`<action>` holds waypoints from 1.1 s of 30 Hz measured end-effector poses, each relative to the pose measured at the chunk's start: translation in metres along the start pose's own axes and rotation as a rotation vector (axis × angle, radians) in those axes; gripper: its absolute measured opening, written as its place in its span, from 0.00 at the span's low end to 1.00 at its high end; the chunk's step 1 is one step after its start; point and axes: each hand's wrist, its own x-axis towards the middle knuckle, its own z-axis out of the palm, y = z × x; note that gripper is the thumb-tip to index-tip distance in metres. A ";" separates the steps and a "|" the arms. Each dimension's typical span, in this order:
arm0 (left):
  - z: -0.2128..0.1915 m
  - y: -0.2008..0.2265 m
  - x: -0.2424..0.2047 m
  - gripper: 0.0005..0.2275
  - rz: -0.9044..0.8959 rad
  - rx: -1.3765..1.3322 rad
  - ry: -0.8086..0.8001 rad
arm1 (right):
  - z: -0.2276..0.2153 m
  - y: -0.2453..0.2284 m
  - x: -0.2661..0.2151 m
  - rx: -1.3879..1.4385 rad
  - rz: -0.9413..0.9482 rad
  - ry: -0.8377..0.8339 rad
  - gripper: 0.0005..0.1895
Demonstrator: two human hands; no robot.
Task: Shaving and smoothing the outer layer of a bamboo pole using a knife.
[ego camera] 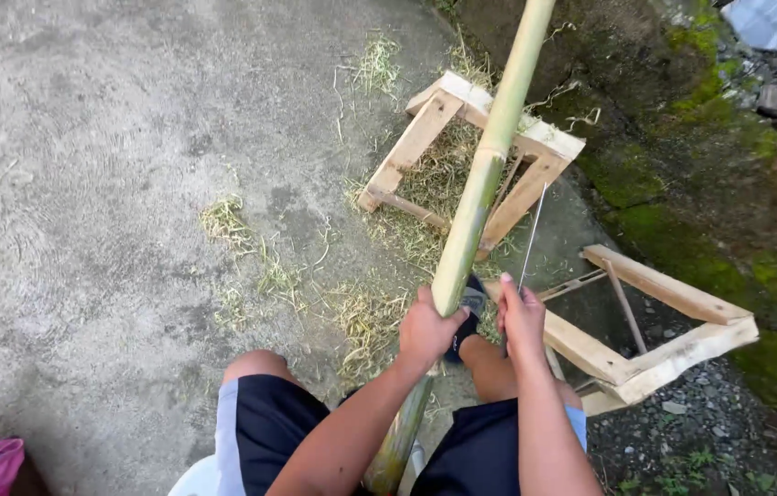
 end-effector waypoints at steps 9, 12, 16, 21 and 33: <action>0.002 -0.005 0.000 0.30 -0.016 0.012 -0.007 | 0.000 0.029 0.003 -0.159 -0.010 0.002 0.21; 0.001 -0.020 -0.010 0.30 0.015 -0.028 -0.012 | -0.002 0.031 0.000 -0.240 -0.089 0.004 0.22; -0.019 -0.053 -0.033 0.35 0.303 -0.009 -0.093 | 0.008 0.007 -0.003 -0.355 -0.121 0.012 0.23; -0.020 -0.118 -0.054 0.36 -0.089 -0.062 -0.511 | -0.003 0.023 -0.014 -0.342 -0.058 -0.005 0.17; 0.007 -0.170 0.010 0.40 -0.013 -0.506 -0.378 | -0.015 0.049 -0.144 -0.545 -0.046 -0.188 0.15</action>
